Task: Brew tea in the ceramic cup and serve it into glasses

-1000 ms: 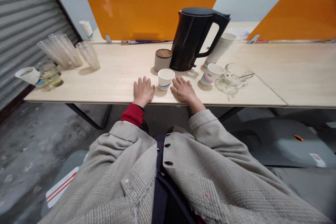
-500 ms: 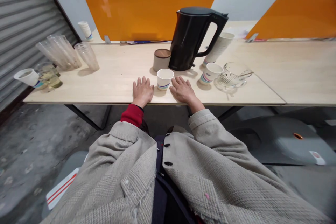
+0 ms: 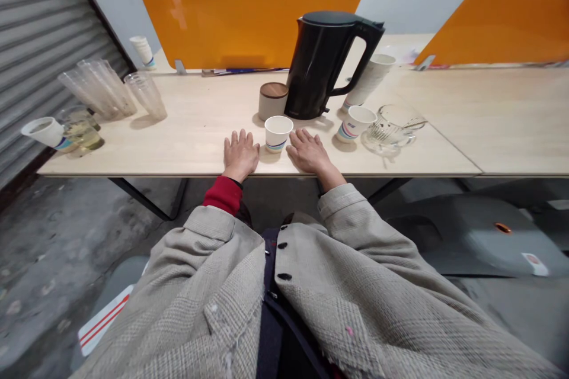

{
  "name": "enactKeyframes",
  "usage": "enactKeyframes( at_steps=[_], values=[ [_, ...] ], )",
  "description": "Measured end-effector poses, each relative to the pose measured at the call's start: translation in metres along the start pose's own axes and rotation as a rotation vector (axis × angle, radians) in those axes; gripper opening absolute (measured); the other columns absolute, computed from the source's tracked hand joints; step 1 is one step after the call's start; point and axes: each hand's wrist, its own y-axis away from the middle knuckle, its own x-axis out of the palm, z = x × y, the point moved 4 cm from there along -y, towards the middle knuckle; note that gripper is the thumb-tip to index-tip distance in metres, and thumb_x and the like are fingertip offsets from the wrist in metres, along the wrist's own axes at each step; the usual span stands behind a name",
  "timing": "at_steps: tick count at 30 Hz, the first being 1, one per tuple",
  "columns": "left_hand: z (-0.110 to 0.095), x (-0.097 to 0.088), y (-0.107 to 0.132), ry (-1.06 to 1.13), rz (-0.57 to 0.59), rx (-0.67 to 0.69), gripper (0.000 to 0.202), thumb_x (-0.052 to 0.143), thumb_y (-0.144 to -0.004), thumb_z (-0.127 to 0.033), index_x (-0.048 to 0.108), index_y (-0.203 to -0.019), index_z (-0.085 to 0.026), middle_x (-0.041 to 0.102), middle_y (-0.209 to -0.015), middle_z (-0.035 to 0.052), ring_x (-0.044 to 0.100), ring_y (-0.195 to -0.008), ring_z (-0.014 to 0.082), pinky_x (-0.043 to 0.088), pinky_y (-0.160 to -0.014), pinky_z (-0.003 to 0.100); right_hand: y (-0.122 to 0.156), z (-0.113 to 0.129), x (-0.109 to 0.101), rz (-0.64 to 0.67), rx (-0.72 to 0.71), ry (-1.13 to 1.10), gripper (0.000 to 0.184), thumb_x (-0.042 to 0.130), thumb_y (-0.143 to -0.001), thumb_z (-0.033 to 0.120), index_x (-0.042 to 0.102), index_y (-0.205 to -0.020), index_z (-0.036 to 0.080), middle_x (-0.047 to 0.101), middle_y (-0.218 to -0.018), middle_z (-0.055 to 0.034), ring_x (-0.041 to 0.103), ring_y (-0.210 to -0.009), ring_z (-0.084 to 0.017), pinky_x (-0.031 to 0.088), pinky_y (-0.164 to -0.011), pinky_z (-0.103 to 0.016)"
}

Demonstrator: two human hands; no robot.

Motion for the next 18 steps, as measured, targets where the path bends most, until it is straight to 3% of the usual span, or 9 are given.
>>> enactKeyframes(
  at_steps=[7,13,18],
  values=[
    [-0.002,-0.008,0.006,0.02,0.005,-0.007,0.068,0.028,-0.114,-0.044,0.043,-0.174,-0.015,0.033,-0.187,0.013,0.025,-0.176,0.0383,0.021,-0.143,0.061,0.0,0.001,0.0,-0.013,-0.023,-0.011,0.074,0.024,-0.112,0.042,0.034,-0.176,0.005,0.025,-0.188,-0.0217,0.023,-0.177,-0.038,0.022,-0.141,-0.067],
    [-0.008,-0.012,0.005,0.183,0.048,0.114,0.083,0.055,-0.109,-0.058,0.033,-0.179,-0.019,0.031,-0.188,0.0121,0.025,-0.176,0.0355,0.021,-0.143,0.059,-0.003,-0.001,0.003,-0.017,-0.017,-0.007,0.074,0.025,-0.112,0.043,0.033,-0.176,0.007,0.027,-0.188,-0.0204,0.023,-0.177,-0.037,0.024,-0.141,-0.066],
    [-0.017,-0.01,-0.004,0.363,-0.018,0.156,0.103,0.077,-0.096,-0.059,0.028,-0.18,-0.024,0.047,-0.18,0.014,0.045,-0.166,0.0371,0.027,-0.139,0.063,-0.003,0.0,0.002,-0.015,-0.01,-0.01,0.073,0.026,-0.112,0.043,0.034,-0.176,0.007,0.026,-0.188,-0.0209,0.023,-0.176,-0.037,0.024,-0.14,-0.067]
  ],
)
